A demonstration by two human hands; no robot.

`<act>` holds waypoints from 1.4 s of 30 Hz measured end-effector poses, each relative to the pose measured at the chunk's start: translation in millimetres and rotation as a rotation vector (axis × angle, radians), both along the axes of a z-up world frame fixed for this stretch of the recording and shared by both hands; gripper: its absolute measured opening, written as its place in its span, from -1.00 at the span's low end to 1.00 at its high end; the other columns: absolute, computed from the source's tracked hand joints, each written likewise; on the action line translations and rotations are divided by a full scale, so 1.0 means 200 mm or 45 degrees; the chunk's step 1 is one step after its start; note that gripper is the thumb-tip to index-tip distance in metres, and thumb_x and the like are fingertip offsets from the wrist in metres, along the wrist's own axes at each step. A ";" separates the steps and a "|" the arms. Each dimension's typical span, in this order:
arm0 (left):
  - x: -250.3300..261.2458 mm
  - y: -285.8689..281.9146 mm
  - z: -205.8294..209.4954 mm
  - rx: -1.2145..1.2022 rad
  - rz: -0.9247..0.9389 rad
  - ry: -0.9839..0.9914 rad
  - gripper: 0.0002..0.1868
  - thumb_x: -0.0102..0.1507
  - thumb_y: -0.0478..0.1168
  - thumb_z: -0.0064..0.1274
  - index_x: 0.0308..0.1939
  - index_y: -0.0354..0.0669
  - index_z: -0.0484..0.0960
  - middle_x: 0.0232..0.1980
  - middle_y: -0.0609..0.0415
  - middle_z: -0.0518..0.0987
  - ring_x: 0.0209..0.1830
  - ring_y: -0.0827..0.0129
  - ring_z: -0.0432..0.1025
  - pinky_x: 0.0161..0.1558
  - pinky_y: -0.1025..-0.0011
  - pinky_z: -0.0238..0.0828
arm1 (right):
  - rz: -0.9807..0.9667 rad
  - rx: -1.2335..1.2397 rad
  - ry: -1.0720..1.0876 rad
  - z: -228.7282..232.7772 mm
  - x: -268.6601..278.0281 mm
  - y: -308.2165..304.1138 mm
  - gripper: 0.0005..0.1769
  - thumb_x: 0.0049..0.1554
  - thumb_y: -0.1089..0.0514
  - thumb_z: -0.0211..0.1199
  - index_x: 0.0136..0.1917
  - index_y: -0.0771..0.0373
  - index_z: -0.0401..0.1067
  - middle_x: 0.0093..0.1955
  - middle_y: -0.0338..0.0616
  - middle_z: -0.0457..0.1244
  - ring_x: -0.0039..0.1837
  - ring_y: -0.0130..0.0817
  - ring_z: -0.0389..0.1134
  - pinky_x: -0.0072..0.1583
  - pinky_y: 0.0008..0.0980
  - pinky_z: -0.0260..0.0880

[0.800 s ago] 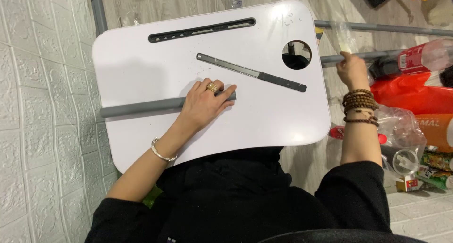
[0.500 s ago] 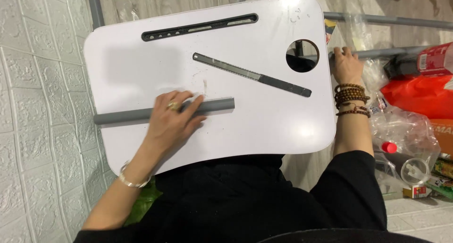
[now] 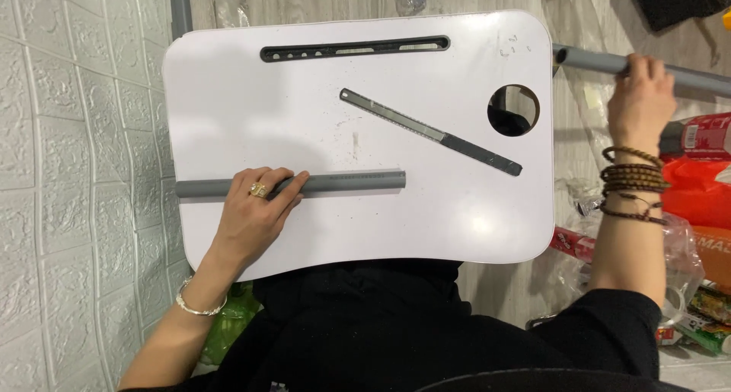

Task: A person is using a hacksaw blade to cut through a grey PVC pipe on a small white table.

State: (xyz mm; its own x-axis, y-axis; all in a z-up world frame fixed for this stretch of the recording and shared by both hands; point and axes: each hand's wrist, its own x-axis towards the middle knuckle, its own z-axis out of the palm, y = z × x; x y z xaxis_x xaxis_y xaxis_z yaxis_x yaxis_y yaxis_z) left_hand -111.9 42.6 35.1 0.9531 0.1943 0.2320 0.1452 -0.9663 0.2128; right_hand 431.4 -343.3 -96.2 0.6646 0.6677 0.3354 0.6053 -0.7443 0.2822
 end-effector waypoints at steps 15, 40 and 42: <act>0.20 0.02 -0.05 -0.074 -0.143 -0.108 -0.65 0.38 -0.25 0.07 0.24 -0.11 0.70 0.06 0.08 0.59 0.07 0.30 0.43 0.13 0.33 0.35 | 0.580 0.174 0.178 0.82 -0.53 0.56 -0.52 0.41 0.47 0.39 0.56 0.53 0.42 0.22 0.22 0.30 0.12 0.07 0.41 0.49 0.35 0.28; 0.13 0.04 -0.21 -0.025 -0.129 -0.320 -0.80 0.44 -0.26 0.02 0.13 -0.03 0.65 -0.02 0.06 0.52 0.05 0.17 0.49 0.06 0.25 0.42 | 1.160 -0.058 0.168 0.93 -1.35 1.36 -0.49 0.29 -0.02 0.36 0.49 -0.04 0.46 -0.06 -0.30 0.27 -0.07 -0.35 0.38 -0.02 -0.38 0.53; 0.13 0.04 -0.22 0.014 -0.128 -0.366 -0.83 0.46 -0.24 -0.01 0.10 -0.02 0.63 -0.03 0.08 0.50 0.05 0.19 0.47 0.04 0.27 0.41 | 1.246 -0.057 0.197 0.93 -1.39 1.44 -0.47 0.20 -0.04 0.46 0.42 -0.02 0.51 -0.11 -0.28 0.28 -0.10 -0.32 0.39 -0.06 -0.36 0.53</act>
State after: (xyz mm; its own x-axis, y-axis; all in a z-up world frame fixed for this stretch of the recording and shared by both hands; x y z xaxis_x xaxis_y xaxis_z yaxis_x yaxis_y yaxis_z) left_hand -85.2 50.2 -7.9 0.8625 0.0986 0.4964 -0.0157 -0.9751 0.2210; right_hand 152.5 -54.9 88.9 -0.1526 0.9556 0.2522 0.9800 0.1133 0.1637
